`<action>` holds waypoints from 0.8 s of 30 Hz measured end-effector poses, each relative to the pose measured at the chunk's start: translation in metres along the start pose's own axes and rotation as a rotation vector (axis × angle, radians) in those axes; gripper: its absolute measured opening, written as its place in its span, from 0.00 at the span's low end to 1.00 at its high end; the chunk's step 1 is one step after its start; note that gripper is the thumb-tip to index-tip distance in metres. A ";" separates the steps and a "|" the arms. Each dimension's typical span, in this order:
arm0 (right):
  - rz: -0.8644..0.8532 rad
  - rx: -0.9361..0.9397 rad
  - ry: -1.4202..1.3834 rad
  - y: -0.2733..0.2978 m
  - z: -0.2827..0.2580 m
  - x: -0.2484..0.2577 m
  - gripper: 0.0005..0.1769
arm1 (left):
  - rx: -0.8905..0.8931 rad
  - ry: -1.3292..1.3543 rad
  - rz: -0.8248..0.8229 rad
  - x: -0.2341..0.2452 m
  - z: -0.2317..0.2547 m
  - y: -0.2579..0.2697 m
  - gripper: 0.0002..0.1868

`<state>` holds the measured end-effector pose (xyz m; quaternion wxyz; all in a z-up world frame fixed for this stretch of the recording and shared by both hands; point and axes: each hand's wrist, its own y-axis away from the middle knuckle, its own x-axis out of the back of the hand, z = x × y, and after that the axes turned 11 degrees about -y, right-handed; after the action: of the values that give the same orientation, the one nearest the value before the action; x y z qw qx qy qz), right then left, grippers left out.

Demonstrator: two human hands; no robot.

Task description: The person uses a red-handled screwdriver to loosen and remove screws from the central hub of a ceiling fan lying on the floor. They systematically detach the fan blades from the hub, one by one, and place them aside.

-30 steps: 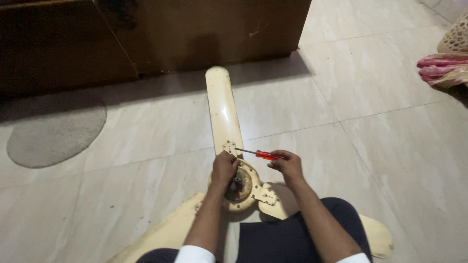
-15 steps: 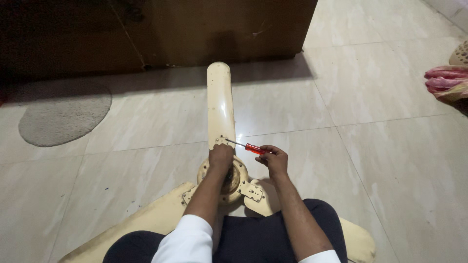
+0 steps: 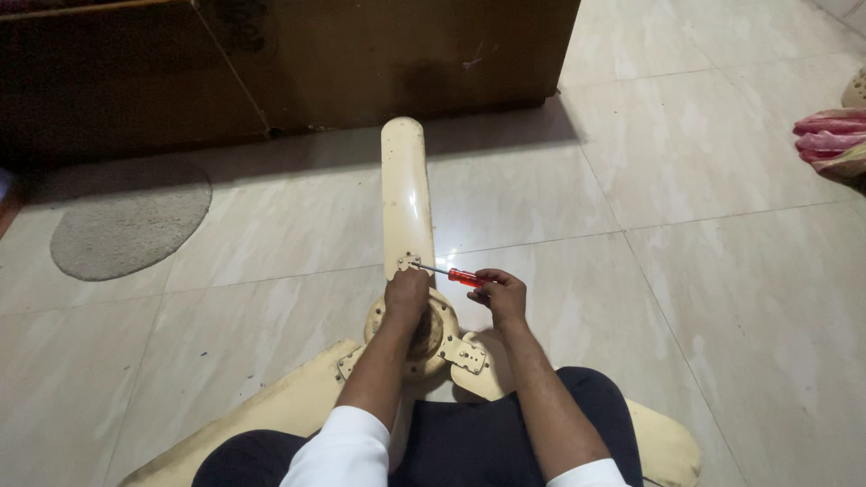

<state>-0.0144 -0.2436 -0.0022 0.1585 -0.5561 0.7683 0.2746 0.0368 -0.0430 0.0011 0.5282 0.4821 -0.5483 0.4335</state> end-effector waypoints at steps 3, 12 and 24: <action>0.024 -0.008 0.003 0.002 0.001 0.004 0.15 | 0.032 -0.049 -0.001 0.002 0.002 0.006 0.10; 0.037 -0.024 -0.013 -0.002 0.002 0.005 0.16 | 0.021 0.024 -0.048 0.003 0.003 0.001 0.10; 0.029 -0.030 -0.026 -0.009 0.008 0.010 0.16 | 0.050 -0.091 0.049 -0.016 0.011 -0.002 0.08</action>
<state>-0.0096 -0.2488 -0.0166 0.1560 -0.5435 0.7699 0.2957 0.0368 -0.0529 -0.0161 0.4798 0.5009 -0.5723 0.4374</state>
